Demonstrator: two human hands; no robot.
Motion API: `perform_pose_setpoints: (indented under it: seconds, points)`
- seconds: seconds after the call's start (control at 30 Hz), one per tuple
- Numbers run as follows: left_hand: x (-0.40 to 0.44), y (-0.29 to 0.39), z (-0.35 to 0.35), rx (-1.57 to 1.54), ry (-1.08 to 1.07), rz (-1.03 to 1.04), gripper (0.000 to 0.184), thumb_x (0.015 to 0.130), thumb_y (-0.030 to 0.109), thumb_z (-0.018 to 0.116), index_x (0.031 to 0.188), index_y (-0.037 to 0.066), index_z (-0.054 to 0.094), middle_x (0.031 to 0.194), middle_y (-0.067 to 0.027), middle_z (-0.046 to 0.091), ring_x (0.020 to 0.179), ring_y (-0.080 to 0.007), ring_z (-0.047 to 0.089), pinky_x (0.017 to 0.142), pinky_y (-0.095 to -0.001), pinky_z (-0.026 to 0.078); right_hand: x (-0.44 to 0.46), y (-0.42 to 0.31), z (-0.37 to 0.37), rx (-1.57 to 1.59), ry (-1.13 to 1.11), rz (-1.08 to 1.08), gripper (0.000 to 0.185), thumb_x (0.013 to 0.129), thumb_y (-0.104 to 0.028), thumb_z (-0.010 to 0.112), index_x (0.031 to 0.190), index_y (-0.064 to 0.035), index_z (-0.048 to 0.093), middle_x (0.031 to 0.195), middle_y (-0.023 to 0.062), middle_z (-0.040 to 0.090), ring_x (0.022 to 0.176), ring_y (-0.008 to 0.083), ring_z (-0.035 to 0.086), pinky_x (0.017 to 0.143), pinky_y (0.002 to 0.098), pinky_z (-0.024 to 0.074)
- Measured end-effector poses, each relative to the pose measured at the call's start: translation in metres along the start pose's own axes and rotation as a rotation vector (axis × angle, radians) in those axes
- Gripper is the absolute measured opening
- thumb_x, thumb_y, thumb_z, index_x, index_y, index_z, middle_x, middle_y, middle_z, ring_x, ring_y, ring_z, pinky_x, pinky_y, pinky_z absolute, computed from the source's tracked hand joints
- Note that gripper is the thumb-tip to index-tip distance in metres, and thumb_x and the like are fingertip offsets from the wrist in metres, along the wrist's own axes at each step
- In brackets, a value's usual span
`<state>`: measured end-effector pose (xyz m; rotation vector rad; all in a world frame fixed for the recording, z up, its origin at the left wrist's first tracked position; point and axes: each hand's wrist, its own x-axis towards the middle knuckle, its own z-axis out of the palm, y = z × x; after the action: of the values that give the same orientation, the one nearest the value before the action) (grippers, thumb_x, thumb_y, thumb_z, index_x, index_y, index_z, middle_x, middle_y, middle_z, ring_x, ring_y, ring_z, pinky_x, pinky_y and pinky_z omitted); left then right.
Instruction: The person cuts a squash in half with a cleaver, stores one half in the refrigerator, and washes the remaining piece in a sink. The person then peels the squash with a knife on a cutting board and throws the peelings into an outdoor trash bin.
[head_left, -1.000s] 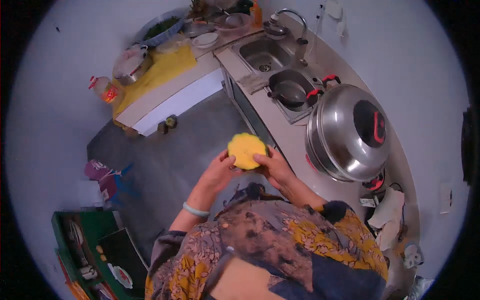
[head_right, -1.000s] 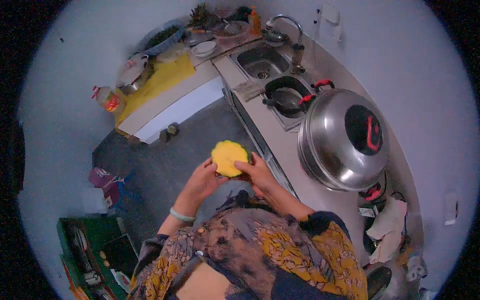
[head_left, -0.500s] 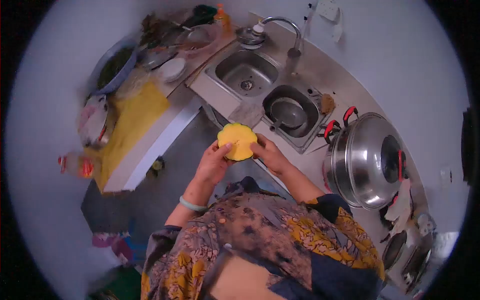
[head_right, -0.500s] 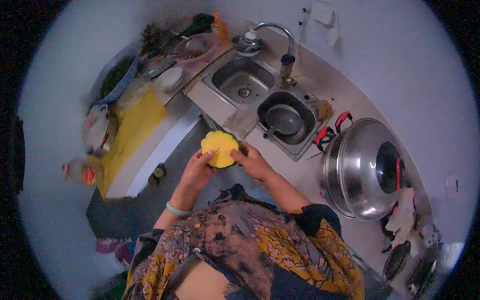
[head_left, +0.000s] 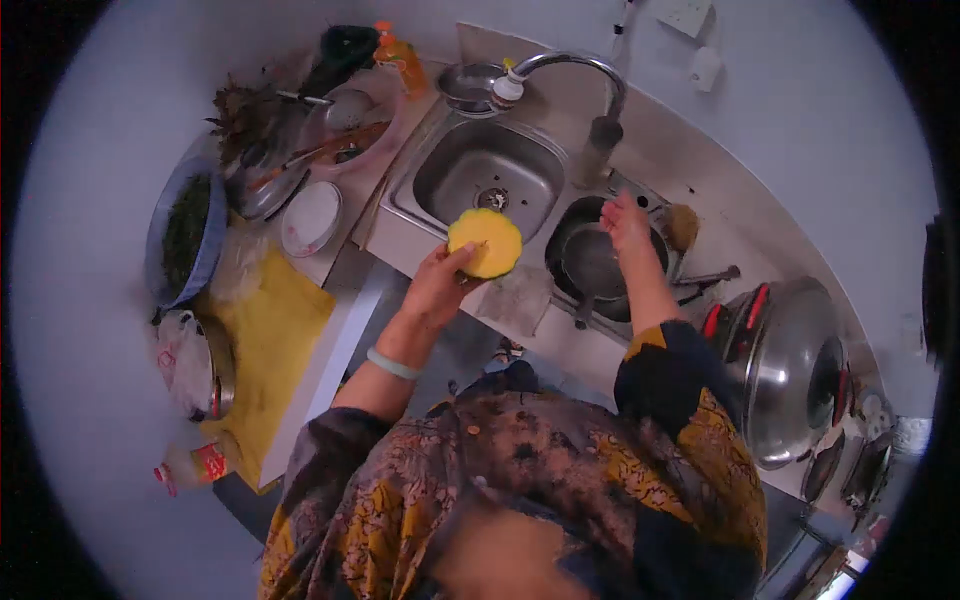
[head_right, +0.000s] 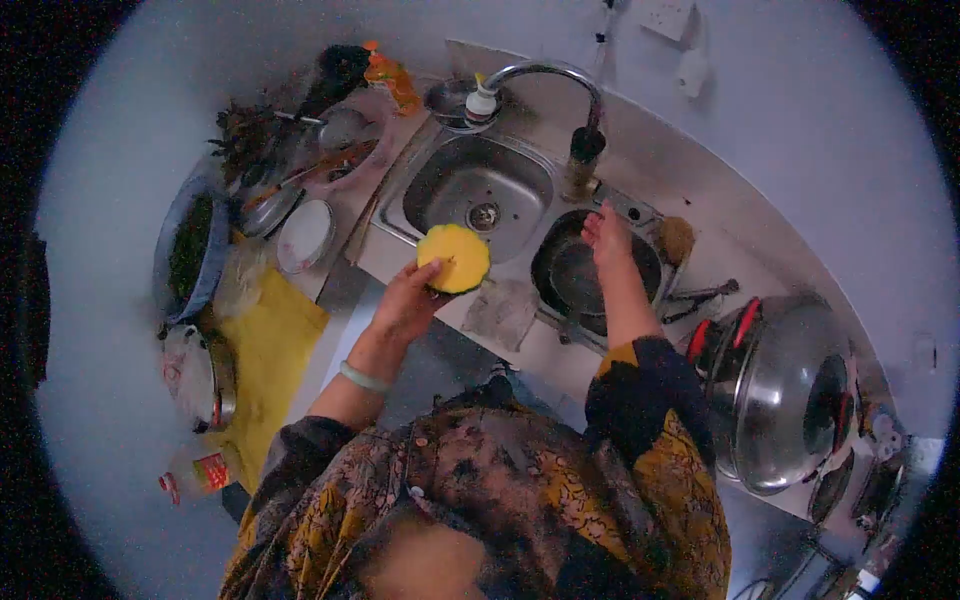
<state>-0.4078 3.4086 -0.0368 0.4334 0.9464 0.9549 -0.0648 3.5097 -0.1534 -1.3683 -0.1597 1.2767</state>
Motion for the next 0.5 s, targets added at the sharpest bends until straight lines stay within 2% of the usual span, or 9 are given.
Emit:
perform_pose_setpoints:
  seconds: [0.13, 0.2, 0.3, 0.4, 0.5]
  points:
    - [0.063, 0.026, -0.001, 0.037, -0.061, 0.003, 0.04, 0.091, 0.017, 0.065, 0.127, 0.004, 0.053, 0.123, -0.0084, 0.062, 0.117, -0.022, 0.058, 0.101, -0.0412, 0.046, 0.067, 0.001, 0.019, -0.053, 0.097, 0.038, 0.026, 0.097, -0.027, 0.056, 0.105, -0.0016, 0.055, 0.08, 0.007, 0.063, 0.06, 0.0172, 0.058, 0.052, 0.0286, 0.0481]
    - [0.081, 0.034, 0.002, 0.042, -0.078, -0.004, 0.041, 0.091, 0.016, 0.066, 0.127, 0.004, 0.053, 0.122, -0.0076, 0.062, 0.116, -0.0205, 0.058, 0.1, -0.0398, 0.046, 0.075, 0.013, 0.016, -0.165, 0.136, 0.029, 0.023, 0.098, -0.023, 0.054, 0.107, -0.0019, 0.054, 0.08, 0.007, 0.063, 0.059, 0.0155, 0.057, 0.051, 0.0275, 0.0474]
    - [0.115, 0.035, 0.002, 0.094, -0.043, 0.05, 0.037, 0.089, 0.017, 0.067, 0.122, 0.003, 0.057, 0.113, -0.006, 0.065, 0.107, -0.0186, 0.061, 0.094, -0.033, 0.047, 0.07, 0.032, 0.007, -0.2, 0.068, -0.089, 0.017, 0.099, -0.018, 0.053, 0.108, -0.0037, 0.056, 0.079, 0.0065, 0.063, 0.059, 0.0127, 0.057, 0.051, 0.0265, 0.0473]
    - [0.154, 0.041, 0.001, 0.312, -0.12, 0.102, 0.036, 0.088, 0.013, 0.068, 0.121, 0.002, 0.058, 0.112, -0.0052, 0.066, 0.102, -0.0155, 0.062, 0.092, -0.0277, 0.047, 0.066, 0.047, 0.0, -0.198, 0.109, -0.088, 0.014, 0.099, -0.016, 0.053, 0.106, -0.0049, 0.058, 0.079, 0.0068, 0.064, 0.06, 0.0116, 0.058, 0.051, 0.0263, 0.0479]
    - [0.193, 0.035, -0.004, 0.364, -0.206, 0.192, 0.037, 0.086, 0.012, 0.07, 0.12, 0.001, 0.059, 0.11, -0.0043, 0.066, 0.097, -0.0124, 0.061, 0.085, -0.0264, 0.049, 0.077, 0.06, -0.005, -0.226, 0.119, -0.047, 0.017, 0.098, -0.016, 0.054, 0.111, -0.0053, 0.058, 0.082, 0.0075, 0.066, 0.062, 0.0113, 0.06, 0.052, 0.0263, 0.0488]
